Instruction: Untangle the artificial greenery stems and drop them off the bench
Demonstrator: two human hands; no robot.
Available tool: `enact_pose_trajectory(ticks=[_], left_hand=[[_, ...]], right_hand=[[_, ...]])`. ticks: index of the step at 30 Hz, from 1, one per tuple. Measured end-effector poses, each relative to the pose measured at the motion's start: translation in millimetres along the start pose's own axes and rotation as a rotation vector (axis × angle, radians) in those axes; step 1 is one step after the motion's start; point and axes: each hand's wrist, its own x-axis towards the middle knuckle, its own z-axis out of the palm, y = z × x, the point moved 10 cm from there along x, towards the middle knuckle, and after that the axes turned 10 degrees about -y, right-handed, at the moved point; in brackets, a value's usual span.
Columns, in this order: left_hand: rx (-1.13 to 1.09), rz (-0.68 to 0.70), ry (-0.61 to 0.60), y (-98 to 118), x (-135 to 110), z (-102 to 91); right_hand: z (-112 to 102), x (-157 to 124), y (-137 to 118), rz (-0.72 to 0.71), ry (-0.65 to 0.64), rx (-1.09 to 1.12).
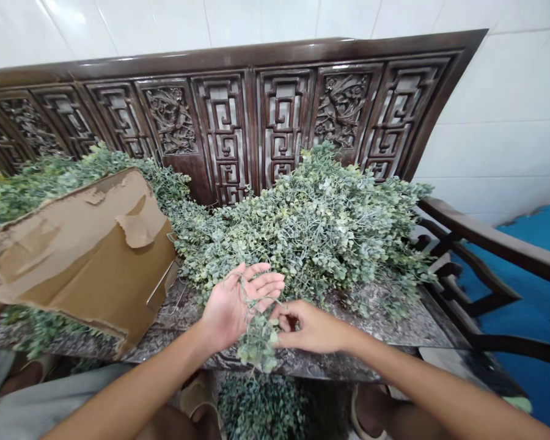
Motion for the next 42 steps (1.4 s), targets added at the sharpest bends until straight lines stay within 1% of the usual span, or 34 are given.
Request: enact_pose_trajectory(ticks=[2, 4, 6, 7, 9, 11, 14, 16, 19, 21, 24, 26, 28, 30, 32, 34, 36, 38, 40, 42], left_hand=[[0.021, -0.007, -0.022, -1, 1, 0.8], [0.046, 0.015, -0.026, 0, 3, -1.4], [0.07, 0.058, -0.025, 4, 4, -4.0], [0.079, 0.078, -0.028, 6, 4, -4.6], [0.093, 0.088, -0.051, 6, 5, -3.8], [0.109, 0.073, -0.08, 5, 5, -2.1], [0.153, 0.075, -0.11, 5, 6, -0.9], [0.194, 0.104, -0.106, 7, 7, -2.0], [0.294, 0.161, -0.069, 11, 6, -3.6], [0.435, 0.202, -0.004, 15, 2, -6.4], [0.721, 0.29, 0.133, 27, -7, -11.0], [0.861, 0.314, 0.187, 32, -12, -12.6], [0.967, 0.295, 0.209, 34, -14, -13.6], [1.09, 0.288, 0.212, 38, -16, -9.8], [1.213, 0.26, 0.16, 37, -17, -1.1], [1.267, 0.149, 0.062, 26, -15, 5.9], [1.239, 0.027, -0.008, 13, -15, 9.2], [1.172, -0.031, -0.015, 6, -16, 10.9], [1.115, -0.067, 0.037, 3, -17, 8.5], [1.076, -0.126, 0.114, 0, -18, 0.8]], right_hand=[[-6, -2, -9, -0.042, 0.017, -0.091], [-16, -6, -19, -0.101, 0.09, -0.144], [-25, -10, -23, -0.145, 0.157, -0.148], [-26, -11, -23, -0.16, 0.157, -0.132], [-21, -8, -18, -0.172, 0.104, -0.05], [-17, -4, -9, -0.166, 0.065, 0.107], [-17, -1, -1, -0.166, 0.096, 0.329], [-17, 1, -2, -0.169, 0.108, 0.348], [-18, 0, -7, -0.134, 0.097, 0.255], [-22, -2, -10, -0.106, 0.111, 0.152], [-34, -8, -20, -0.111, 0.193, -0.081], [-44, -13, -28, -0.138, 0.269, -0.215], [-53, -18, -32, -0.158, 0.333, -0.283], [-60, -23, -35, -0.179, 0.376, -0.297], [-65, -26, -39, -0.209, 0.41, -0.296], [-68, -29, -42, -0.231, 0.437, -0.291], [-69, -31, -44, -0.239, 0.451, -0.281], [-67, -30, -44, -0.251, 0.443, -0.267], [-64, -29, -43, -0.266, 0.428, -0.253], [-61, -27, -40, -0.273, 0.42, -0.238]])
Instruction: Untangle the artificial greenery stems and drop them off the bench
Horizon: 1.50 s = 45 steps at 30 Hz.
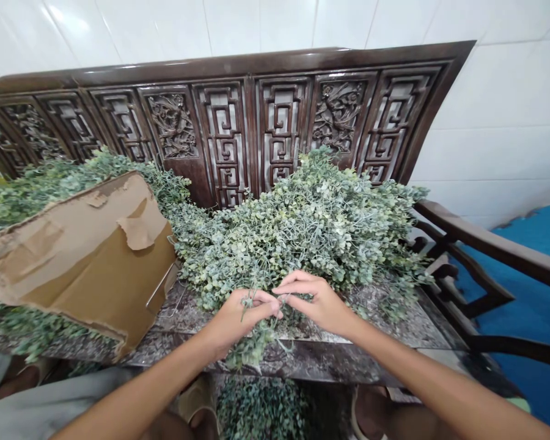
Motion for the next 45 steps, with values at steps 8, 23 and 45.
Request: enact_pose_trajectory(ticks=[8, 23, 45], left_hand=[[-0.031, 0.005, 0.027, -11, 7, -1.1], [0.071, 0.19, 0.078, 6, 8, -3.9], [0.506, 0.079, 0.046, -13, 15, -25.7]], right_hand=[[1, -2, 0, -0.032, 0.007, -0.063], [17, -3, -13, -0.102, -0.13, -0.308], [32, -7, -90, -0.18, -0.169, -0.621]])
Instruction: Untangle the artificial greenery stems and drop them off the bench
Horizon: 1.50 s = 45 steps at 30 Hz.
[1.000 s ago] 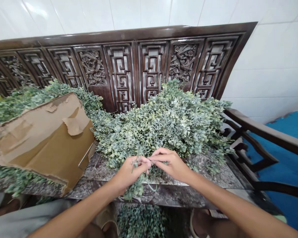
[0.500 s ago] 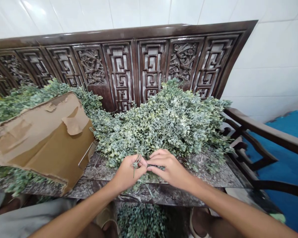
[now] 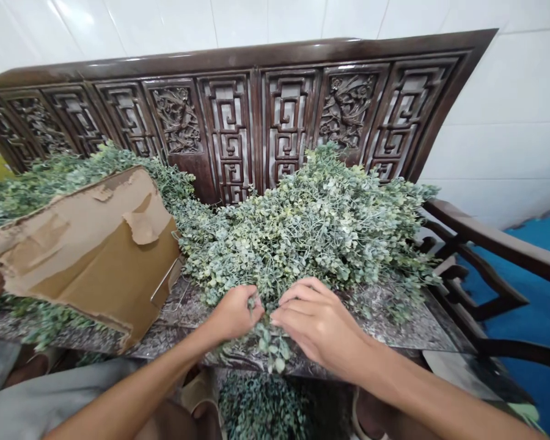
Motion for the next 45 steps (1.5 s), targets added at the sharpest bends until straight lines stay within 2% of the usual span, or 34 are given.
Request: enact_pose_trajectory(ticks=[2, 4, 7, 11, 14, 17, 20, 23, 26, 28, 30, 31, 33, 35, 37, 39, 40, 42, 45], left_hand=[[-0.032, 0.02, -0.027, 0, 1, -6.0], [-0.141, 0.057, -0.047, 7, -1, -10.7], [-0.428, -0.003, 0.014, 7, -7, -16.7], [-0.697, -0.17, 0.112, -11, -11, -9.1], [-0.708, -0.194, 0.173, -23, -8, -8.9], [-0.478, -0.114, 0.278, -25, -5, -26.4], [-0.066, -0.007, 0.375, -13, -7, -44.8], [0.202, -0.027, 0.343, -13, -8, -43.7], [0.206, -0.104, 0.275, -28, -9, -37.3], [0.148, -0.132, 0.254, -36, -10, -35.1], [0.097, -0.127, 0.258, -38, -9, -35.9], [0.07, -0.118, 0.266, -36, -9, -37.0], [-0.006, -0.106, 0.289, -32, -8, -40.0], [-0.16, -0.115, 0.296, -29, -8, -40.6], [-0.444, -0.111, 0.276, -28, -7, -36.0], [-0.766, -0.065, 0.229, -23, -5, -28.0], [-0.904, -0.032, 0.196, -19, -4, -24.1], [-1.081, 0.037, 0.11, -9, -1, -17.6], [-1.239, 0.132, -0.069, 13, -1, -7.6]], right_hand=[[-12, -2, -6, 0.029, -0.043, 0.044], [-4, -6, -7, 0.045, -0.179, 0.204], [34, -19, -6, 0.016, -0.433, 0.439], [79, -26, 10, 0.039, -0.56, 0.45], [102, -29, 12, 0.036, -0.672, 0.522], [110, -32, 9, 0.047, -0.771, 0.594], [96, -28, 1, 0.037, -0.722, 0.667], [72, -19, -7, 0.011, -0.583, 0.753], [41, -15, -1, 0.007, -0.372, 0.841], [16, -17, 18, 0.056, -0.179, 0.857], [-1, -24, 39, 0.128, -0.067, 0.857], [-4, -27, 47, 0.155, -0.064, 0.86], [1, -30, 48, 0.155, -0.166, 0.883], [22, -33, 32, 0.109, -0.387, 0.903], [50, -41, 10, 0.094, -0.649, 0.897], [74, -51, 0, 0.151, -0.821, 0.83], [81, -53, 1, 0.195, -0.846, 0.775], [84, -53, 12, 0.276, -0.8, 0.654], [64, -42, 39, 0.38, -0.545, 0.513]])
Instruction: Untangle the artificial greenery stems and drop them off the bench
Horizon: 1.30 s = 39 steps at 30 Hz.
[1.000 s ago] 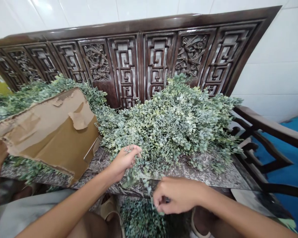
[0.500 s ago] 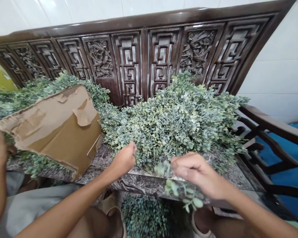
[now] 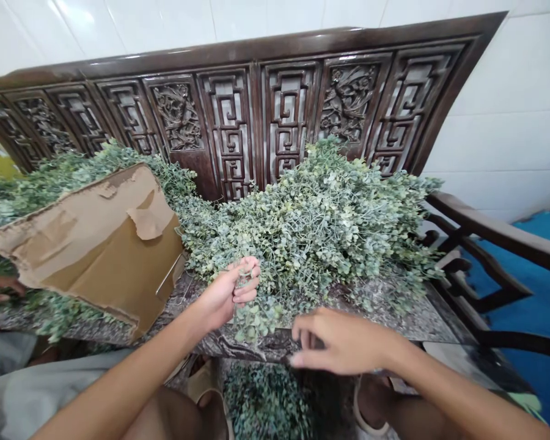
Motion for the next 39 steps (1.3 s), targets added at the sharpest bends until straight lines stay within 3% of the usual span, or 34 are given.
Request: enact_pose_trajectory(ticks=[2, 4, 9, 14, 16, 19, 22, 26, 29, 39], left_hand=[[-0.058, -0.006, -0.092, 1, -1, 15.7], [-0.097, -0.011, -0.141, 2, -2, 28.3], [-0.157, -0.004, -0.205, 0, -3, 46.1], [-0.13, -0.031, -0.214, -3, -1, 40.2], [0.023, -0.026, -0.17, 0, -1, 31.4], [0.388, -0.043, -0.054, 2, -3, 16.3], [0.598, -0.124, -0.033, -7, -6, 10.2], [0.586, -0.152, -0.046, -15, -6, 8.2], [0.653, -0.161, -0.029, -12, -5, 9.5], [0.697, -0.165, -0.046, -13, -7, 17.6]], right_hand=[[-24, -1, 2, 0.0, 0.222, 0.014], [-34, 1, -1, -0.047, 0.351, 0.068], [-20, 25, -10, -0.191, 0.328, 0.329], [-9, 41, -7, -0.242, 0.232, 0.441], [-12, 40, -7, -0.274, 0.23, 0.413], [-26, 31, -6, -0.295, 0.358, 0.303], [-36, 22, -4, -0.303, 0.473, 0.213], [-42, 16, 0, -0.234, 0.569, 0.07], [-46, 11, -6, -0.266, 0.616, -0.049], [-47, 9, -10, -0.307, 0.624, -0.21]])
